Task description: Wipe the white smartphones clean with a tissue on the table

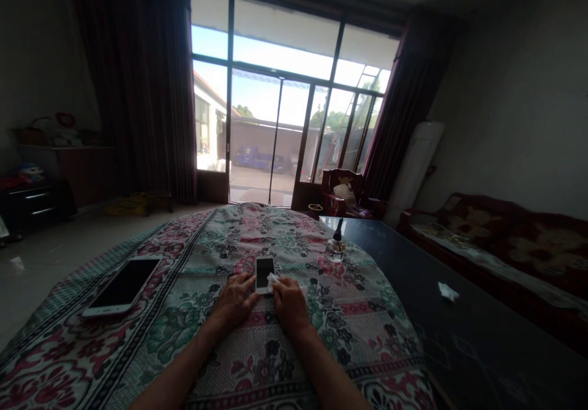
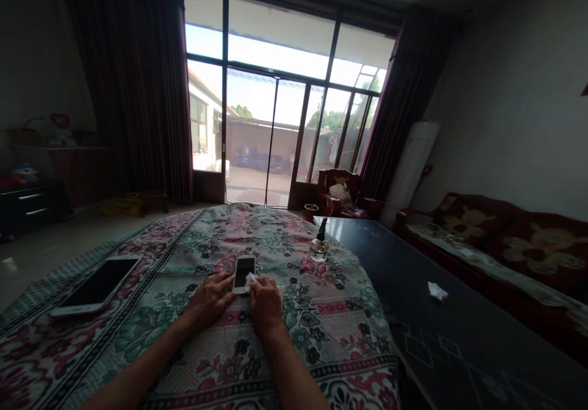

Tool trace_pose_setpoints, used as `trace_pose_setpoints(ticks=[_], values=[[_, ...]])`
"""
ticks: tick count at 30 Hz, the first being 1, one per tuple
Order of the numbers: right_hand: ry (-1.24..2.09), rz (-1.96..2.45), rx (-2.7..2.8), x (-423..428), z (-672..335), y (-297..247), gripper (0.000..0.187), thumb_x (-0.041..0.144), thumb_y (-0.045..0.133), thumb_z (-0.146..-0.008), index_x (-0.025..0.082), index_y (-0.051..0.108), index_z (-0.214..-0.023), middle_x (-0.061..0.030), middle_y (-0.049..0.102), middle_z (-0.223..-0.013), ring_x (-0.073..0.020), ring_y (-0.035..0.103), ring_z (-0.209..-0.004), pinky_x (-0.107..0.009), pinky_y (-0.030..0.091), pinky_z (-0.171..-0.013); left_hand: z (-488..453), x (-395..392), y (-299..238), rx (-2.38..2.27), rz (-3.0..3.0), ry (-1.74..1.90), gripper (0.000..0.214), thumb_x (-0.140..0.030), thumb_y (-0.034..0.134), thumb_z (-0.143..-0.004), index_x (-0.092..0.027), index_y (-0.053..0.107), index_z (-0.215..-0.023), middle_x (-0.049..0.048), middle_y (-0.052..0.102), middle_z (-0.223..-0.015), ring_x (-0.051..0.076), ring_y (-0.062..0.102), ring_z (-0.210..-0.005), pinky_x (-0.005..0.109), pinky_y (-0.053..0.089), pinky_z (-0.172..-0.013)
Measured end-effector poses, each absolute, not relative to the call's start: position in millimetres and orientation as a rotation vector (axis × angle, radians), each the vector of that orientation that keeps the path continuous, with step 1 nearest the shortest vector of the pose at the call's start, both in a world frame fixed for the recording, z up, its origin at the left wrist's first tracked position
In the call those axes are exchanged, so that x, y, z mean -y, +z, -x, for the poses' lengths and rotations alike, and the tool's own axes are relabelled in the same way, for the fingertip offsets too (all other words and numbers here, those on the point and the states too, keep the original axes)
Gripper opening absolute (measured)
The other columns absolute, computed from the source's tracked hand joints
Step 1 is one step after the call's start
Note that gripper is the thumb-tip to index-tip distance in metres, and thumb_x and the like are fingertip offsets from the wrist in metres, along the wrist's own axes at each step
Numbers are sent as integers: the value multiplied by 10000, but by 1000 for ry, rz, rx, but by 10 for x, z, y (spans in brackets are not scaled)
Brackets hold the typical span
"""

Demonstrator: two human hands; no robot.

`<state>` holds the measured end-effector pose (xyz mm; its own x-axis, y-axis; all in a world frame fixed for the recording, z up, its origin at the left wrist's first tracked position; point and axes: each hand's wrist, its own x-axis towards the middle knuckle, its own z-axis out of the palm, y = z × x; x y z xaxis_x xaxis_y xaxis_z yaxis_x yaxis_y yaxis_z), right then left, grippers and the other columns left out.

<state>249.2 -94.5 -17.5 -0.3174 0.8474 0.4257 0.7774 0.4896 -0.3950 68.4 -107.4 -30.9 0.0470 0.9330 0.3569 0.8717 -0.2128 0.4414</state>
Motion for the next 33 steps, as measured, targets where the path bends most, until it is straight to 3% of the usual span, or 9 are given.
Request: trace_pose_setpoints(ticks=[8, 20, 26, 33], values=[[181, 1249, 2167, 977, -2515, -212, 256, 168, 496, -915, 235, 716, -1028, -40, 625, -1243, -185, 496, -1160, -272, 361, -1027, -704, 1093, -300, -1919, -2160, 880, 427, -283, 554, -822, -246, 606, -1244, 66, 585, -1312, 241, 468, -1263, 376, 368, -1066], [183, 1106, 2233, 979, -2473, -214, 233, 158, 511, -889, 244, 716, -961, -15, 656, -1181, -211, 500, -1132, -323, 350, -1022, -685, 1076, -344, -1881, -2191, 879, 380, -308, 545, -837, -191, 638, -1186, 87, 577, -1314, 257, 480, -1236, 391, 365, -1085], [192, 1017, 2294, 936, -2334, -175, 214, 154, 524, -862, 239, 707, -935, -27, 662, -1138, -218, 518, -1070, -341, 367, -985, -658, 1059, -384, -1840, -2191, 949, 341, -227, 521, -811, -225, 661, -1122, 70, 607, -1276, 251, 516, -1193, 410, 404, -1061], [211, 934, 2250, 905, -2292, -184, 220, 125, 520, -848, 233, 689, -937, -23, 656, -1120, -212, 519, -1032, -352, 393, -966, -607, 981, -611, -1892, -2163, 1186, 432, -171, 494, -732, -157, 637, -1139, 121, 635, -1242, 272, 545, -1197, 455, 441, -1055]])
